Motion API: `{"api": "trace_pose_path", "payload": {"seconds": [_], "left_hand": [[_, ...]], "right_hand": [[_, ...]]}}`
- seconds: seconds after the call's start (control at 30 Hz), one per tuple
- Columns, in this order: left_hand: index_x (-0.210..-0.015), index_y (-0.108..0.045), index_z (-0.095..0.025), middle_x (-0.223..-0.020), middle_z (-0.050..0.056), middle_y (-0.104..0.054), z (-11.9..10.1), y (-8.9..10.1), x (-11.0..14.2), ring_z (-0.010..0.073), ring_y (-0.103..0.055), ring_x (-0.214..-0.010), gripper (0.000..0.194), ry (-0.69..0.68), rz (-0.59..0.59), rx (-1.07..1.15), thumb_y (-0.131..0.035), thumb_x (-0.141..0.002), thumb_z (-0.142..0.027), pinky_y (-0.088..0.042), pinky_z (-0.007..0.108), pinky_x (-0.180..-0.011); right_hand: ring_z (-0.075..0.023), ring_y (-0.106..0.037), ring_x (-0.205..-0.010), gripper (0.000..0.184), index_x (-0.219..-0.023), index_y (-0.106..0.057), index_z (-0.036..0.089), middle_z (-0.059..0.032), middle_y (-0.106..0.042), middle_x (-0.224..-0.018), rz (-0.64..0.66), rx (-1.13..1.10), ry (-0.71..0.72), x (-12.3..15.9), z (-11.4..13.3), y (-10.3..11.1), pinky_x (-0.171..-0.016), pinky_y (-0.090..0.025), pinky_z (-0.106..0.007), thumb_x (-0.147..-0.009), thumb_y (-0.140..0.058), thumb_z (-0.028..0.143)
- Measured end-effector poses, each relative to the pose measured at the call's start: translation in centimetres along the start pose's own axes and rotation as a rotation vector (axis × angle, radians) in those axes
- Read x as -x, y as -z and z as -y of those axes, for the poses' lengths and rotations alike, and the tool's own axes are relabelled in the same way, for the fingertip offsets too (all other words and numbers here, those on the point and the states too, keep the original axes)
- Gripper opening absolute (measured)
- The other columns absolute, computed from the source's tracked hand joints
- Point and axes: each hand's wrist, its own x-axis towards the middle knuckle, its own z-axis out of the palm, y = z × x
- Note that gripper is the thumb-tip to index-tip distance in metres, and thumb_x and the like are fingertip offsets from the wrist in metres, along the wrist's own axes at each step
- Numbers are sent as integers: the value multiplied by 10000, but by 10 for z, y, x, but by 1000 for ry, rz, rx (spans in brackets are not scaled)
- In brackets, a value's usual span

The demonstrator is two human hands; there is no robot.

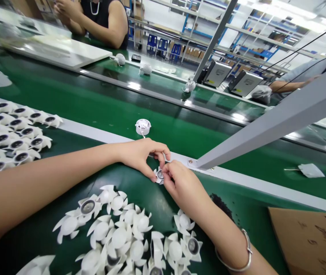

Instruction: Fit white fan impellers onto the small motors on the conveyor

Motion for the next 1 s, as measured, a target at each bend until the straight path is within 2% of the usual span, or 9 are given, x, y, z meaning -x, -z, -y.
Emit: {"api": "trace_pose_path", "payload": {"seconds": [0.3, 0.57, 0.7, 0.87, 0.93, 1.0], "left_hand": [[-1054, -592, -209, -956, -6, -742, -2, 0, 0, 158, -686, -948, 524, -6, 3, 9, -873, -615, -256, -473, 280, -888], [-1047, -576, -198, -958, -2, -745, -1, 1, -1, 153, -685, -929, 542, 21, 12, 1, -882, -605, -263, -470, 275, -863], [-1019, -574, -198, -958, -8, -744, -2, 0, -1, 155, -685, -921, 530, 37, 8, 19, -881, -588, -224, -470, 284, -870], [-989, -586, -197, -951, -11, -738, -1, 0, -1, 152, -681, -919, 503, 26, 5, 28, -885, -586, -231, -466, 288, -902], [-987, -599, -201, -951, -13, -737, 1, 0, -1, 150, -677, -929, 480, 6, 5, 11, -882, -603, -252, -459, 285, -912], [-991, -608, -206, -958, -16, -735, 2, 1, -1, 149, -670, -938, 465, -16, 6, -16, -879, -620, -271, -453, 277, -903]], "right_hand": [[-149, -522, -681, 99, -831, -533, 197, -21, -561, -792, -12, 26, 26, 0, 0, -1, -609, -394, -257, -895, -488, 135], [-133, -544, -670, 99, -836, -602, 192, -11, -589, -765, -37, -9, 36, 2, 1, 2, -597, -405, -241, -876, -543, 124], [-121, -552, -664, 133, -887, -667, 177, -10, -613, -746, -82, -5, 192, 3, -2, 5, -600, -416, -241, -898, -548, 117], [-146, -535, -600, 183, -982, -715, 154, -23, -612, -679, -90, 213, 430, 8, -1, 8, -537, -377, -294, -922, -545, 120], [-151, -557, -593, 174, -1000, -714, 172, -19, -628, -670, -211, 249, 449, 17, -2, 14, -567, -407, -304, -889, -593, 115], [-165, -589, -621, 213, -1046, -710, 212, -25, -658, -711, -381, 246, 336, 29, -10, 27, -617, -436, -314, -865, -626, 137]]}}
